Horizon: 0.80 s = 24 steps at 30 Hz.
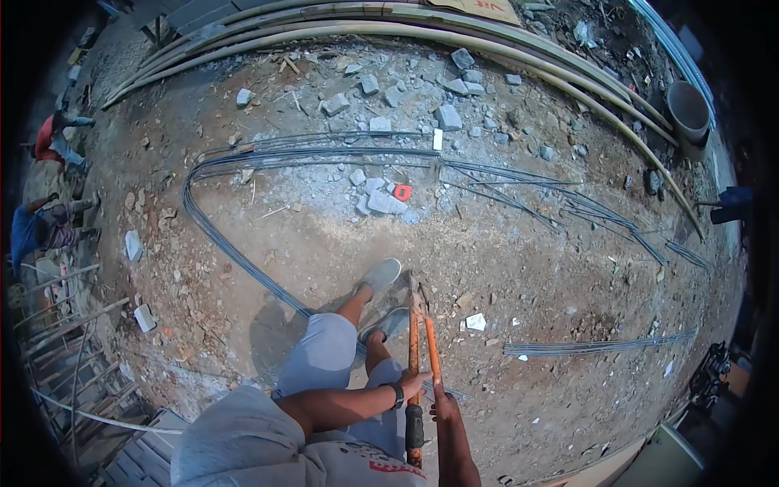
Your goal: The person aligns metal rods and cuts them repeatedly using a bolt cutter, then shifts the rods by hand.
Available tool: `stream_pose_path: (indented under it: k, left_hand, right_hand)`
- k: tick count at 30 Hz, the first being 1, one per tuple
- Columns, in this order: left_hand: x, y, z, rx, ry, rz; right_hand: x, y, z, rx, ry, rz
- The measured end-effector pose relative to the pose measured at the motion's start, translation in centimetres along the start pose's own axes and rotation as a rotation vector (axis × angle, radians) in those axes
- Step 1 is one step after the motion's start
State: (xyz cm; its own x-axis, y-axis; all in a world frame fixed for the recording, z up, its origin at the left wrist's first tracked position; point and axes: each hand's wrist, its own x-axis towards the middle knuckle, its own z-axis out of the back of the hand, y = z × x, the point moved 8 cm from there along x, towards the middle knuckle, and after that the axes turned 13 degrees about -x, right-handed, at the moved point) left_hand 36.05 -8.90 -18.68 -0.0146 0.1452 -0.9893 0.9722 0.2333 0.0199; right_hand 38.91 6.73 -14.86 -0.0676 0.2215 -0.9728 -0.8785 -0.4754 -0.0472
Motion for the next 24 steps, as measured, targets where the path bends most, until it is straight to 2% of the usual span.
stream_pose_path:
  k: [1,2,4,5,8,10,12,14,15,22,24]
  left_hand:
    - [1.7,1.7,-0.3,-0.018,0.077,-0.010]
    - [-0.1,2.3,-1.0,-0.105,0.159,0.092]
    - [-5.0,1.4,-2.2,-0.268,0.333,0.294]
    - [-8.0,-0.2,-2.5,-0.283,0.405,0.304]
    - [-12.9,-3.9,-2.9,-0.317,0.524,0.225]
    - [-10.5,-4.4,-2.6,-0.339,0.585,0.113]
    - [-11.3,-6.4,-2.0,-0.292,0.529,0.097]
    - [-13.0,-9.5,-2.3,-0.176,0.603,0.005]
    - [-14.2,-10.6,-2.6,-0.122,0.642,-0.041]
    - [-23.5,-19.4,2.0,-0.069,0.498,-0.349]
    - [-23.9,-20.9,3.8,-0.060,0.473,-0.377]
  right_hand:
    - [2.2,-0.3,-0.5,-0.062,-0.017,0.096]
    - [2.8,-0.3,-0.2,-0.127,-0.034,0.190]
    - [-0.3,1.9,0.6,-0.087,0.163,0.229]
    - [-2.8,4.1,0.9,-0.064,0.265,0.239]
    - [-10.0,9.4,-0.2,0.034,0.588,0.228]
    - [-8.7,9.6,0.2,-0.099,0.614,0.116]
    - [-6.1,10.9,-0.6,0.012,0.654,0.239]
    - [-11.0,15.3,-0.2,0.050,0.631,0.153]
    - [-8.4,14.9,-0.6,0.058,0.677,0.116]
    - [-9.1,20.2,-3.6,0.108,0.641,0.148]
    - [-10.0,21.9,-4.6,0.143,0.621,0.162]
